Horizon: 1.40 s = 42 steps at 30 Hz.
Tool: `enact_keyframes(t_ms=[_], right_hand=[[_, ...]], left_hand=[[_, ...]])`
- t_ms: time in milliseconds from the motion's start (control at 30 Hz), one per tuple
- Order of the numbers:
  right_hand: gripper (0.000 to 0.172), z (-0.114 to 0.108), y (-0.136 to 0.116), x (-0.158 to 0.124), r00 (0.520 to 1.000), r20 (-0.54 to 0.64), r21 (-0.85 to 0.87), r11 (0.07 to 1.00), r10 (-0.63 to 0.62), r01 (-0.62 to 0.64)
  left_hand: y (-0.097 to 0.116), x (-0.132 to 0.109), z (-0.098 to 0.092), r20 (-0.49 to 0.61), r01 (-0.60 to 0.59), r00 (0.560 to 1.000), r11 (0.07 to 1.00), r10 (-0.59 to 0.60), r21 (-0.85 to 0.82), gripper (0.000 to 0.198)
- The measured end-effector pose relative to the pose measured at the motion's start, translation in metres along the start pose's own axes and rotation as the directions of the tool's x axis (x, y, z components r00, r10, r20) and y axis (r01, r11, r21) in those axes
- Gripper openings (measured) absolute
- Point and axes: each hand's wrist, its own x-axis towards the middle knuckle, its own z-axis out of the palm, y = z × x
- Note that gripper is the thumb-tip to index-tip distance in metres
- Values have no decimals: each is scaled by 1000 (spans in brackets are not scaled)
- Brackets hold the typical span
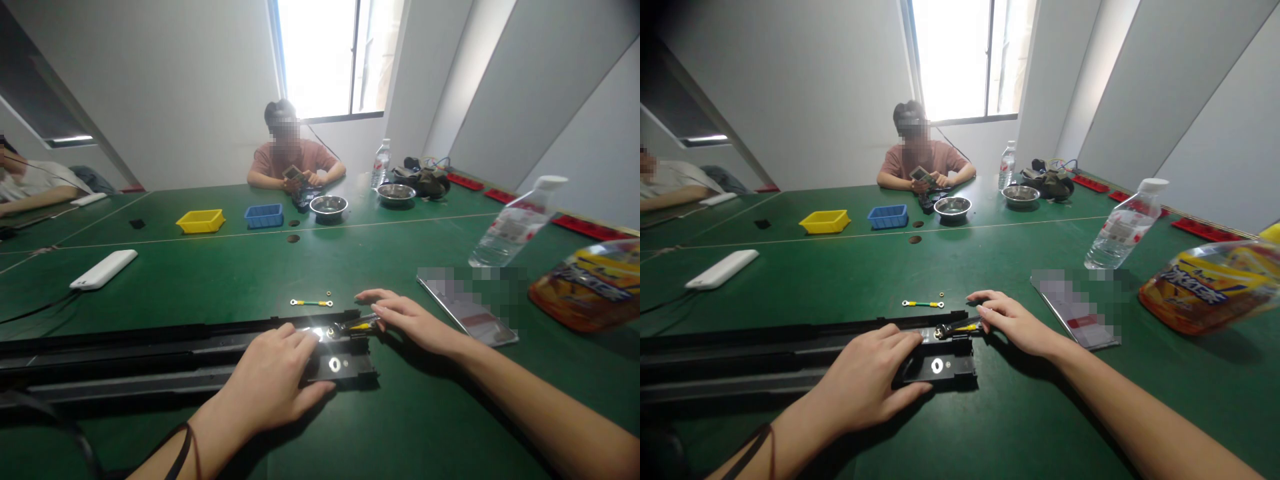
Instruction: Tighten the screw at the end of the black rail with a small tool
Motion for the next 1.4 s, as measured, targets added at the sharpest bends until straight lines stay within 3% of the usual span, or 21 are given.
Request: enact_keyframes(t_ms=[333,667,1167,1400], right_hand=[[52,1,0,1,999,26,-83,996,18,-16],[52,-5,-9,-2,977,211,-312,945,-28,95],[51,-10,-7,-1,965,262,-228,973,29,33],[58,-10,2,-1,997,69,16,1000,18,-20]], left_hand=[[-1,-1,1,0,-1,1000,1000,1,-9,45],[0,0,0,14,4,1000,1000,-4,-14,44],[-1,-1,1,17,8,1000,1000,-8,-11,45],[0,-2,1,15,9,1000,1000,-9,-6,43]])
